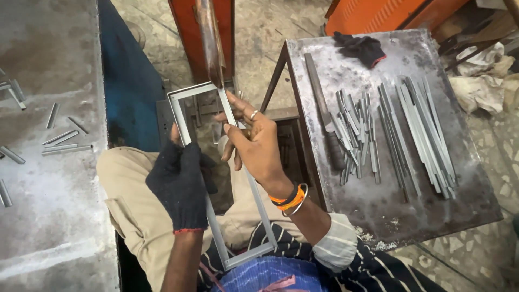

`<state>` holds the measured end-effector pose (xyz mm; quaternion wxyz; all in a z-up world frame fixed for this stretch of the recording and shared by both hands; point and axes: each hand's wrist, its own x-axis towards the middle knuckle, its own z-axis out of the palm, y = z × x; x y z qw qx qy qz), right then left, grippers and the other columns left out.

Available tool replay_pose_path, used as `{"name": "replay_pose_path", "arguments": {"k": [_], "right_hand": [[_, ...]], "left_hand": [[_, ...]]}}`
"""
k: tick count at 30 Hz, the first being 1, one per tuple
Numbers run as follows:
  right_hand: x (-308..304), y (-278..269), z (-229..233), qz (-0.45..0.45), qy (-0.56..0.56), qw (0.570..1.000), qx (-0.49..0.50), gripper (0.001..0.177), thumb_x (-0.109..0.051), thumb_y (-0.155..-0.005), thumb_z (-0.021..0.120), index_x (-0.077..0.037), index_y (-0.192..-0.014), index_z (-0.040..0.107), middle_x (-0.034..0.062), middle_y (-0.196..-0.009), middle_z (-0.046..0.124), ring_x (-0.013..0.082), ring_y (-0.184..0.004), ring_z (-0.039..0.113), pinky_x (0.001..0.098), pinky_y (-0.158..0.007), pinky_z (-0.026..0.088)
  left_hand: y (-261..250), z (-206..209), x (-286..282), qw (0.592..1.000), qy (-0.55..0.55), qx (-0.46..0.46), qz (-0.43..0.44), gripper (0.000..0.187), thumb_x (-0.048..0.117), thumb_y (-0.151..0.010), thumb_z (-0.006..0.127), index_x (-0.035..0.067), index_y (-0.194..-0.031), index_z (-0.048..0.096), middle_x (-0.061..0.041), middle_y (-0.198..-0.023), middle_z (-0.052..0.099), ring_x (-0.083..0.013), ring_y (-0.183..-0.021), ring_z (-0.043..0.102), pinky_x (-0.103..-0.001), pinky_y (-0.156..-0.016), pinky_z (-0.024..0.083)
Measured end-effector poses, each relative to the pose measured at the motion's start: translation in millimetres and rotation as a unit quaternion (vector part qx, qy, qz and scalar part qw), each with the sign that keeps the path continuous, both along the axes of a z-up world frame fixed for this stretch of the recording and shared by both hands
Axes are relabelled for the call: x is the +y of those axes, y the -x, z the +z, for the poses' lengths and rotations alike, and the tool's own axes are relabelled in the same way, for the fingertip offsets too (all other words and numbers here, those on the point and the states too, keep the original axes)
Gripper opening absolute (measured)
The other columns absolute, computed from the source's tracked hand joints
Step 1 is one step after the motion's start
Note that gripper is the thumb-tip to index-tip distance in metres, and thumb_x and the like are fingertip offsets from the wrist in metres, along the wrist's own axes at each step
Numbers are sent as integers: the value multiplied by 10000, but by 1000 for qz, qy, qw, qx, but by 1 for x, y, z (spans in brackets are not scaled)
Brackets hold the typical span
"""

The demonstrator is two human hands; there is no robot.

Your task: The recorder is assembling small metal strips into rectangular frames and using a stationary spot welder to join the pieces.

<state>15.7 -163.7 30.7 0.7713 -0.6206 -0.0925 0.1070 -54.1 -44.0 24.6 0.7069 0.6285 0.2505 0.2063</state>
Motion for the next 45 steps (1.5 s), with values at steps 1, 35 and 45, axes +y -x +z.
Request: {"name": "replay_pose_path", "arguments": {"k": [1,35,45], "right_hand": [[0,1,-2,1,7,1000,-12,583,62,-967,536,-7,-1539,449,146,-1173,692,96,-541,651,212,-362,447],[-54,-121,44,134,467,731,-479,184,-183,-973,689,-98,-1128,740,102,-974,646,342,-961,602,462,-851,450],[-59,-128,46,189,423,736,-494,246,-88,-970,644,-16,-1196,710,138,-980,628,357,-943,588,450,-840,464]], "left_hand": [[0,-1,0,1000,14,2,2,467,44,-958,594,22,-1423,623,-17,-658,670,-54,-517,578,-233,-449,465],[-85,-17,-46,982,-172,-54,56,331,105,-924,737,25,-1242,691,0,-686,562,-86,-626,505,-268,-614,474],[-87,-9,-38,978,-192,-67,47,184,143,-958,720,-30,-1021,737,-72,-669,656,-77,-624,517,-305,-564,469]]}}
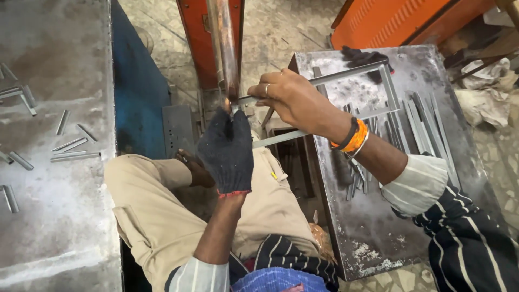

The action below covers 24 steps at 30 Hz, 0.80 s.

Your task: The recorder is assembling small metal strips into rectangular frames and using a stationary spot welder to join the pieces.

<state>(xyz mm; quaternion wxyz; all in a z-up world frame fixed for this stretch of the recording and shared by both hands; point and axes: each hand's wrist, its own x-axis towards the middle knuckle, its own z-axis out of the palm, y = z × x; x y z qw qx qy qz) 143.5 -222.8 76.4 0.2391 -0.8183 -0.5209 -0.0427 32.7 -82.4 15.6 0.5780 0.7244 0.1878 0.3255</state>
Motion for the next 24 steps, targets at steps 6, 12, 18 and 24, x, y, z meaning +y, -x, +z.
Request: {"name": "replay_pose_path", "arguments": {"k": [6,12,18,24], "right_hand": [[0,-1,-2,7,7,1000,-3,262,-80,-970,635,-12,-1215,698,149,-984,624,362,-946,595,460,-846,467],[1,2,-1,11,7,1000,5,256,-92,-970,632,-12,-1205,696,146,-1001,631,371,-968,594,463,-855,472],[2,8,0,-1,9,1000,18,250,-102,-967,636,-19,-1195,697,143,-996,636,373,-965,594,461,-845,475],[1,17,3,-10,-9,1000,19,242,-129,-990,650,-16,-1200,690,160,-956,625,372,-921,616,471,-805,479]], "left_hand": [[0,4,3,999,-43,21,-3,182,159,-959,709,-16,-997,747,-120,-683,684,-102,-578,571,-317,-578,484],[4,8,4,998,-59,-4,-3,174,132,-958,696,-28,-1018,726,-146,-770,698,-113,-625,612,-319,-619,505],[7,-4,4,999,-21,-8,-23,205,135,-972,710,-19,-1107,705,-84,-757,672,-118,-651,586,-302,-613,503],[19,21,18,952,273,-16,-136,395,147,-983,647,72,-1371,627,15,-684,553,-57,-532,513,-232,-423,394]]}}
